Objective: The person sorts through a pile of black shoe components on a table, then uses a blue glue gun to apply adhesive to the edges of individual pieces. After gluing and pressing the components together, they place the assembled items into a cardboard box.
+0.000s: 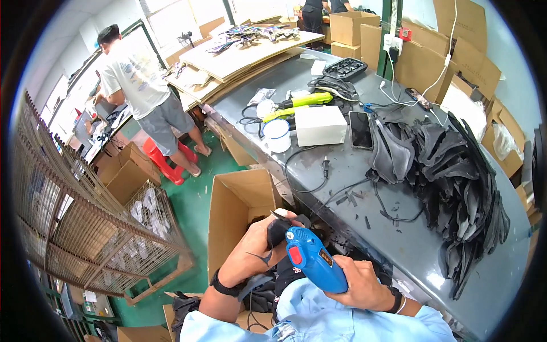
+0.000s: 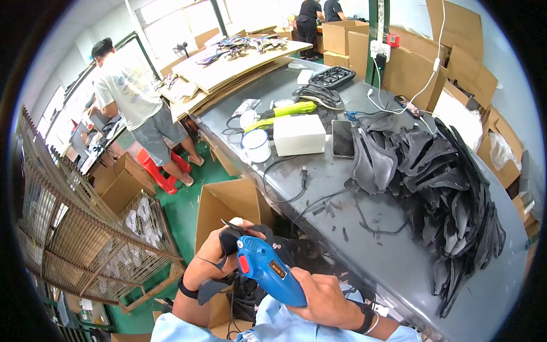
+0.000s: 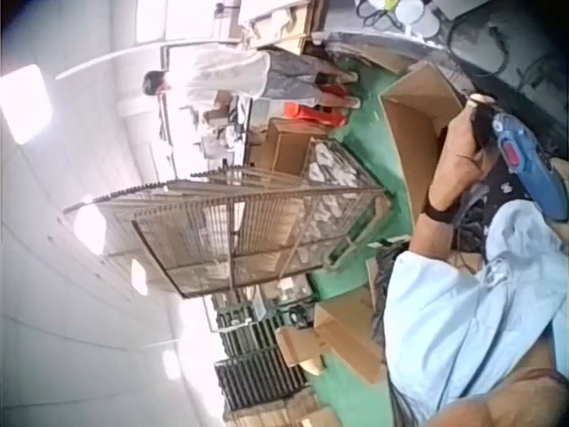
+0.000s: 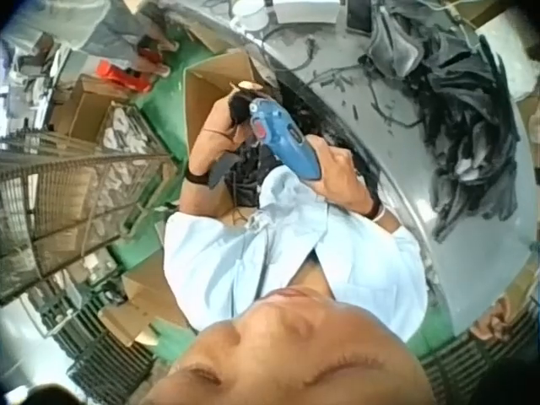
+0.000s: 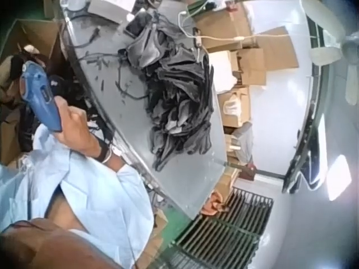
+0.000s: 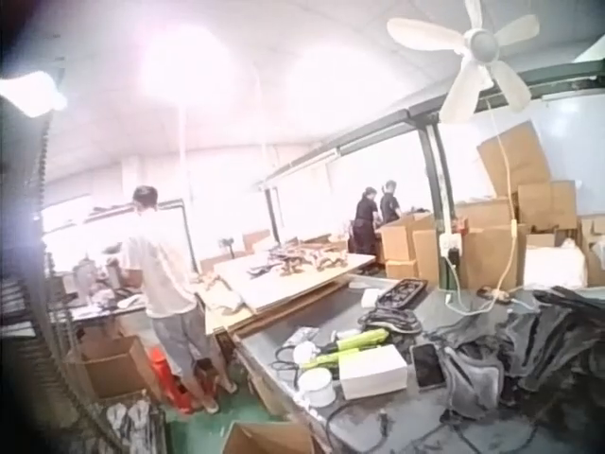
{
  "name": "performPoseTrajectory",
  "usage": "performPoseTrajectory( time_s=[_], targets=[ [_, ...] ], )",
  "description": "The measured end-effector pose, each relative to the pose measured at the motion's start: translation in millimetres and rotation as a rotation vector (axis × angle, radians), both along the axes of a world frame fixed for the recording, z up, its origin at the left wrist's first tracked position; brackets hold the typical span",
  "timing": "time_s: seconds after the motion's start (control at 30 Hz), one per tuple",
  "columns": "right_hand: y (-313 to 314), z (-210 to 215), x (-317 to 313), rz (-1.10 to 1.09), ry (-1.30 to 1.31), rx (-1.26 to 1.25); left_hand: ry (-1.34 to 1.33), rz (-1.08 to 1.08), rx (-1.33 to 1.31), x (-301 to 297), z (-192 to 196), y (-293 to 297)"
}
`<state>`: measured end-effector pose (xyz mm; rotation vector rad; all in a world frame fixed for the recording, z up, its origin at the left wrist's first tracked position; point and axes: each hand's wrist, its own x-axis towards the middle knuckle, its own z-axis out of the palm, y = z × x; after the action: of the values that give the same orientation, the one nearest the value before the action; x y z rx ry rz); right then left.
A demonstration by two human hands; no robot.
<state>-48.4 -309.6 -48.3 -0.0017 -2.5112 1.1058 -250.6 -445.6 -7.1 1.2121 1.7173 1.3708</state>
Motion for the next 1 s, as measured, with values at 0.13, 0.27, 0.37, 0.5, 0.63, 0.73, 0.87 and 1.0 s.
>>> performPoseTrajectory(
  time_s=[0.13,0.27,0.37,0.5,0.63,0.73,0.87,1.0],
  targets=[
    [6,7,22,0.08,-0.009,0.005,0.363,-0.308,-0.035,4,11,-8],
    [-1,14,28,-0.127,0.041,-0.258,-0.115,-0.411,-0.184,39,1,-14],
    [1,29,25,-0.111,0.0,-0.467,-0.362,-0.384,-0.28,74,5,-6],
    [11,28,41,-0.177,0.082,-0.768,-0.867,-0.255,-0.051,91,-42,-10],
    [5,30,36,-0.24,0.234,-0.931,-0.416,-0.163,0.307,121,-86,-10],
    [3,8,34,-0.398,0.279,-0.472,-0.851,0.155,0.638,153,-55,19],
    [-4,-8,41,-0.396,0.159,-0.333,-0.737,0.421,0.778,131,-41,20],
    [-11,-24,39,-0.296,0.123,-0.009,-0.646,0.608,0.963,108,-43,18]
  ],
)
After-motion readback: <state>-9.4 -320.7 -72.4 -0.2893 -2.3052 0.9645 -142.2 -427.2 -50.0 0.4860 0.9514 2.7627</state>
